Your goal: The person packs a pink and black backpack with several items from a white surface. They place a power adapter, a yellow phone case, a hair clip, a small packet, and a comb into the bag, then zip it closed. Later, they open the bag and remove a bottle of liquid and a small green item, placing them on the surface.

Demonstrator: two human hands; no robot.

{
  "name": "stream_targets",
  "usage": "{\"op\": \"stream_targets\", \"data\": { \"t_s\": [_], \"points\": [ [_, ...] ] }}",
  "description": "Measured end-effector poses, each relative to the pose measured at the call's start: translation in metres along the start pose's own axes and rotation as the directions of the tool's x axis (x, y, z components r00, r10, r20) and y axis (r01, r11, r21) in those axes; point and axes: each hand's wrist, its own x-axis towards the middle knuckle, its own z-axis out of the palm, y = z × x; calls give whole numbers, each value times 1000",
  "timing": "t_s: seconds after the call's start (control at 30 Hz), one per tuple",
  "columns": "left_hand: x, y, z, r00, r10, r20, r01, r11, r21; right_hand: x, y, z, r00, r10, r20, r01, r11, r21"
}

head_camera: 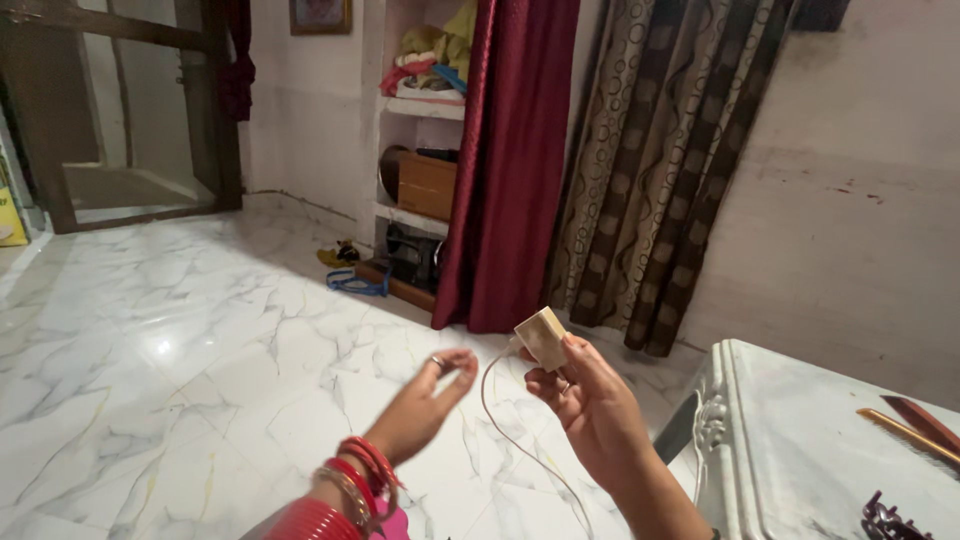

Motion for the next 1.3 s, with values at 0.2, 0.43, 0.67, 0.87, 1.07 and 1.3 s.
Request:
{"op": "stream_targets", "data": {
  "t_s": [0.2,0.43,0.67,0.87,1.07,1.3],
  "points": [
    [9,-40,34,989,-49,137,72,984,-166,-5,-15,-16,998,37,57,-43,994,101],
    [25,-34,55,989,-48,-140,1,949,-316,-13,-18,-19,989,31,145,-43,996,80],
    [19,-45,78,942,-185,281,310,799,-515,-15,-15,-16,879,-475,46,367,612,-701],
    [0,-55,70,863,-308,400,350,936,-33,-12,-33,-38,575,-739,351,253,-248,-935],
    [-13,1,35,974,-117,194,22,901,433,1,-20,-66,899,-408,160,60,-248,-967],
    [-4,56,7,911,334,-243,-135,798,588,-3,2,-44,956,100,277,195,492,-849]
  ]
}}
